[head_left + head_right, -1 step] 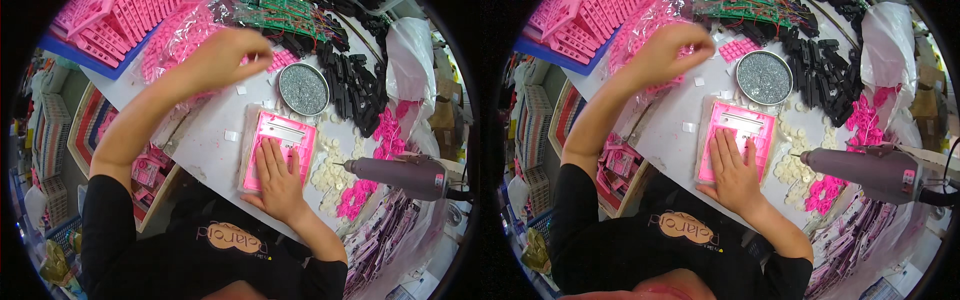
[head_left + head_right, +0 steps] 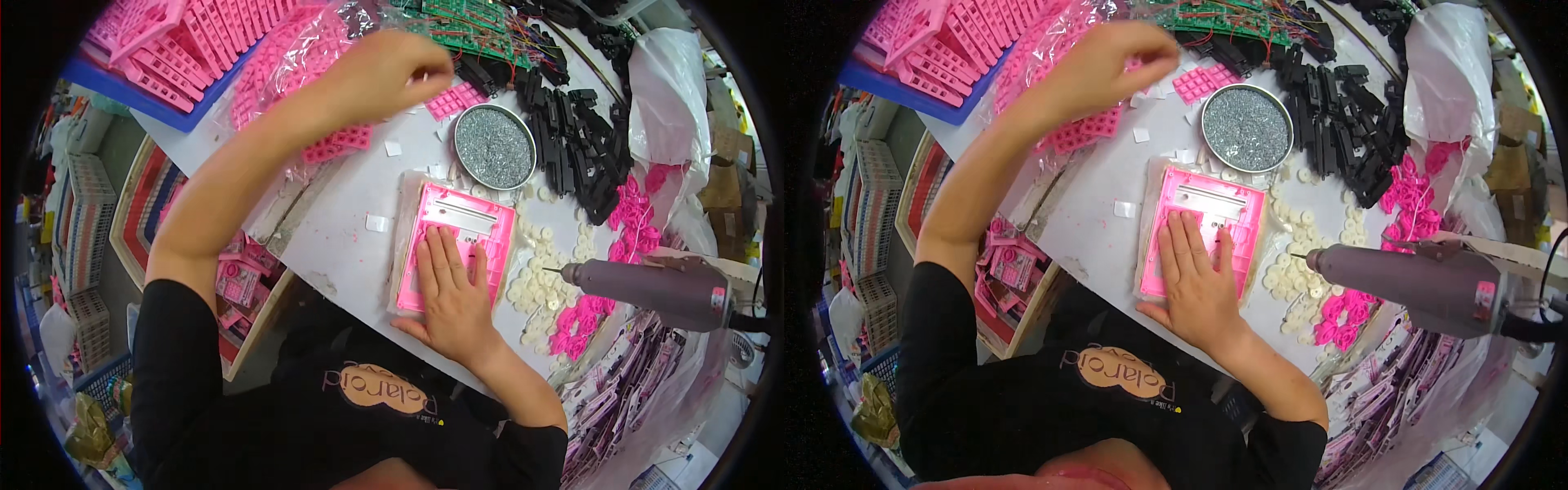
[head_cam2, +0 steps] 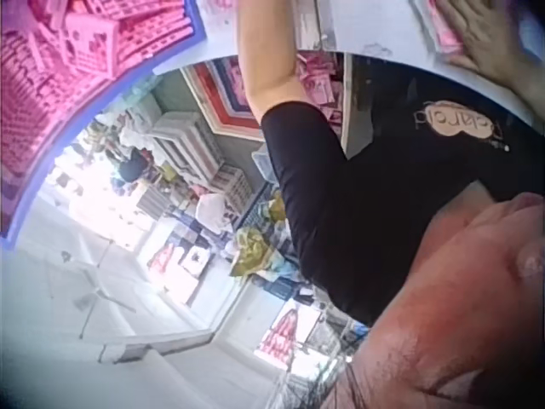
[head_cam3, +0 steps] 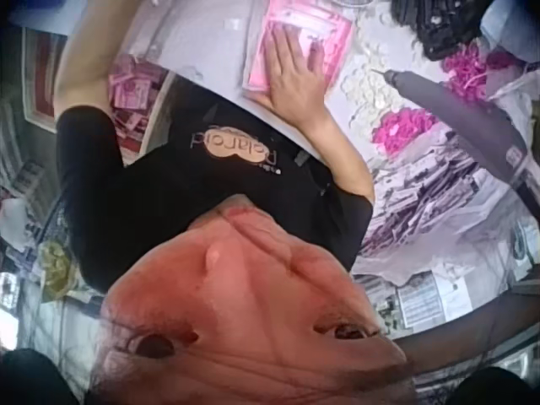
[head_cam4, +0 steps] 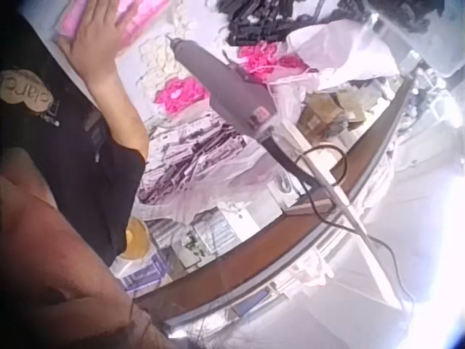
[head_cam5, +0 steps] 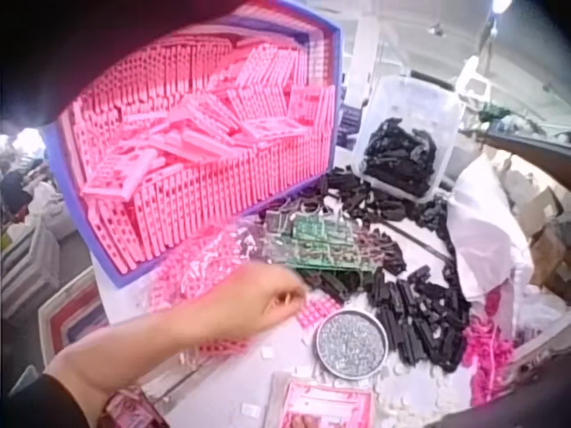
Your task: Assembling the internal electronic components and outer casing of a toy piggy bank.
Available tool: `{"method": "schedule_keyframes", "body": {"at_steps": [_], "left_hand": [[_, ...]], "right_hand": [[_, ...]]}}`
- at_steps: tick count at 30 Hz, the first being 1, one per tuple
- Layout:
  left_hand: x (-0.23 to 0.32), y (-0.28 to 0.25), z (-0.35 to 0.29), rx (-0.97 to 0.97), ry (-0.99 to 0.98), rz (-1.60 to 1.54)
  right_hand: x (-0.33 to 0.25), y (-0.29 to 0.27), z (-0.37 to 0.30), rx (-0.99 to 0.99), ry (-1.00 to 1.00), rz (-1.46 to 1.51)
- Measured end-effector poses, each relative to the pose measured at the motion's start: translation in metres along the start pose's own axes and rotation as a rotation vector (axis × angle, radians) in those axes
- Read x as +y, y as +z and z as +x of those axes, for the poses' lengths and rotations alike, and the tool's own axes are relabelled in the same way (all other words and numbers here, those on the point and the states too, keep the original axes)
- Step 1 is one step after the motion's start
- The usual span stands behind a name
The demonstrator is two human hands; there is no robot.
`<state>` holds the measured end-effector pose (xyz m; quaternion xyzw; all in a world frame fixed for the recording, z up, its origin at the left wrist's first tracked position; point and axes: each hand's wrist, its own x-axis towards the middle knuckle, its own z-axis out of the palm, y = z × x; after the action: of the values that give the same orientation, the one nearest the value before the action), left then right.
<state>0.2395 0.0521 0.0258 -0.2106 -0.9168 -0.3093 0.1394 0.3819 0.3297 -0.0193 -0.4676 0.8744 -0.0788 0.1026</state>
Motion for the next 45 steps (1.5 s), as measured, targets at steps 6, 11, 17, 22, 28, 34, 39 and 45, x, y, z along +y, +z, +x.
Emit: {"method": "schedule_keyframes", "body": {"at_steps": [6, 11, 17, 22, 28, 34, 39, 45], "left_hand": [[-0.064, 0.038, 0.127, 0.289, -0.356, 0.595], [-0.129, 0.042, 0.183, -0.128, -0.905, 0.546], [-0.124, 0.061, 0.217, 0.072, -1.011, 0.201], [-0.135, 0.076, 0.218, 0.276, -0.875, 0.255], [-0.039, 0.008, 0.162, 0.497, -0.434, -0.494], [0.059, -0.025, 0.018, 0.682, 0.304, -0.374], [0.09, -0.013, -0.047, 0.478, 0.531, 0.112], [0.101, 0.013, -0.115, 0.49, -0.074, -0.574]], "right_hand": [[0.001, -0.002, -0.006, -0.004, 0.051, 0.013], [-0.006, 0.001, -0.002, 0.001, 0.018, 0.01], [-0.002, 0.001, -0.008, 0.041, 0.041, 0.019], [-0.005, 0.002, -0.008, 0.074, 0.016, 0.033], [0.004, -0.014, -0.01, 0.231, -0.063, 0.163], [0.033, -0.055, 0.002, 0.634, -0.185, 0.93], [0.004, -0.08, 0.045, 0.557, 0.126, 1.942], [0.003, -0.055, 0.049, 0.573, 0.181, 1.906]]}}
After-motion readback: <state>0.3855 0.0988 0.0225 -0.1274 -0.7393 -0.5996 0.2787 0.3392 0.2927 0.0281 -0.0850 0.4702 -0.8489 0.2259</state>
